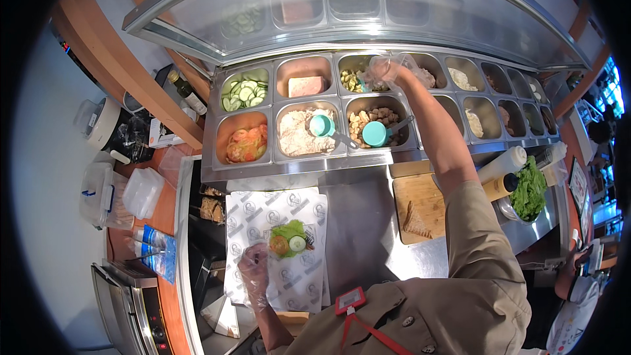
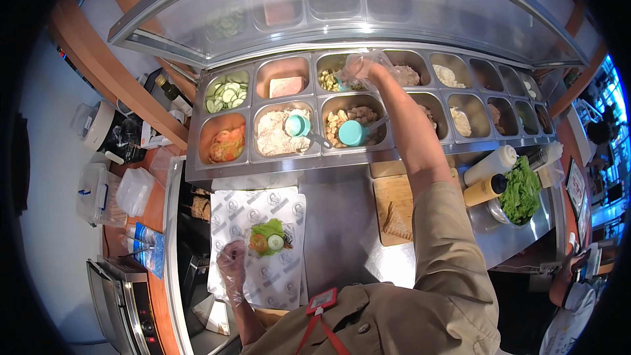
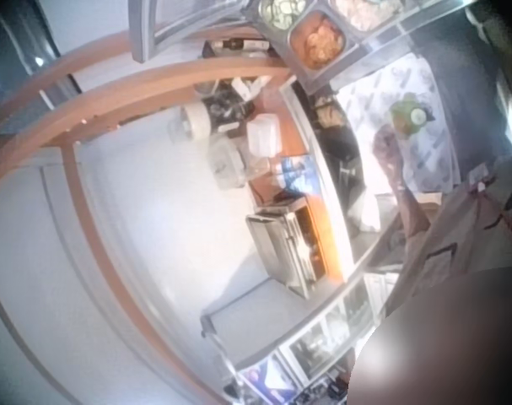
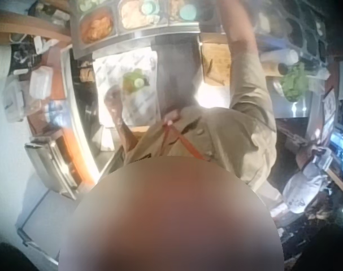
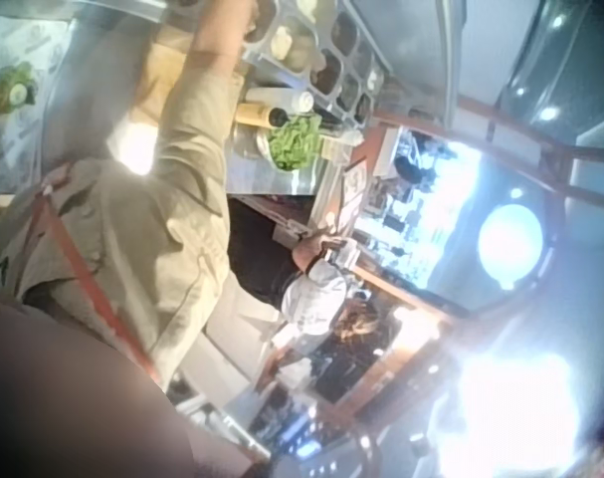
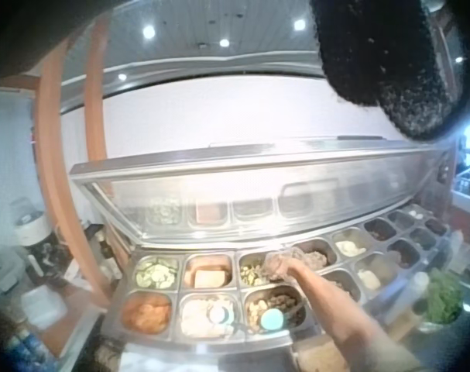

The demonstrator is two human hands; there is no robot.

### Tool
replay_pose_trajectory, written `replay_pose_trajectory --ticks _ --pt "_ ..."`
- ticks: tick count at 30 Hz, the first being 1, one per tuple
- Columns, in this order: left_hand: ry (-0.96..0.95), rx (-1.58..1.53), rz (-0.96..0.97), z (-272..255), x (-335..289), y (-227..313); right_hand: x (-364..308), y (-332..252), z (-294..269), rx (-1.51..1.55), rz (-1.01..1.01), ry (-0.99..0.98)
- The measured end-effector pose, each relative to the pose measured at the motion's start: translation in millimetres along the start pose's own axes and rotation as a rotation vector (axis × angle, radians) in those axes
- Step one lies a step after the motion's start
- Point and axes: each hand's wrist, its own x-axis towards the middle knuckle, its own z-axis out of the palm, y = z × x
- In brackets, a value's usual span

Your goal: The person assembles a food item by layering lettuce, cucumber, and other ingredients onto a flatbread, then adds sauce and transfers the contents into a plastic container. They seal the container, place it in a paper bag, and prepare a drink by pouring a red liquid into a cup with ice.

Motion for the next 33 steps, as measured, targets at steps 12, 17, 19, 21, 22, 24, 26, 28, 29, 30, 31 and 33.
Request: replay_pose_trajectory --ticks 12,17,19,21,22,24,26,28,29,30,31,33 --pt "-0.014 0.016 -0.037 0 -10 -9 -67 -110 -24 0.587 0.542 0.343" --pt "0.014 -0.018 -0.055 9 -13 -27 -102 -145 -19 0.779 0.411 0.459" --pt "0.009 -0.066 -0.075 12 -15 -34 -118 -162 -13 0.852 0.387 0.356" --pt "0.022 -0.056 0.005 14 -16 -39 -126 -174 -7 1.103 0.354 0.319" --pt "0.019 -0.036 0.06 15 -15 -40 -128 -175 -9 1.135 0.33 0.312" --pt "-0.01 -0.004 0.042 15 -17 -39 -128 -170 -11 1.195 0.313 0.306" --pt "-0.034 0.01 0.038 12 -20 -36 -122 -157 -14 1.171 0.306 0.361" --pt "-0.054 0.004 0.018 8 -26 -34 -105 -140 -20 0.919 0.386 0.422" --pt "-0.056 -0.028 -0.043 7 -29 -35 -95 -131 -10 0.852 0.117 0.468" --pt "-0.048 -0.034 -0.042 6 -31 -36 -88 -121 -3 0.784 -0.088 0.521" --pt "-0.046 -0.04 -0.054 4 -33 -38 -77 -113 -8 -0.005 0.354 0.427" --pt "-0.024 -0.089 -0.063 2 -36 -44 -65 -96 -4 -0.244 0.393 0.471"
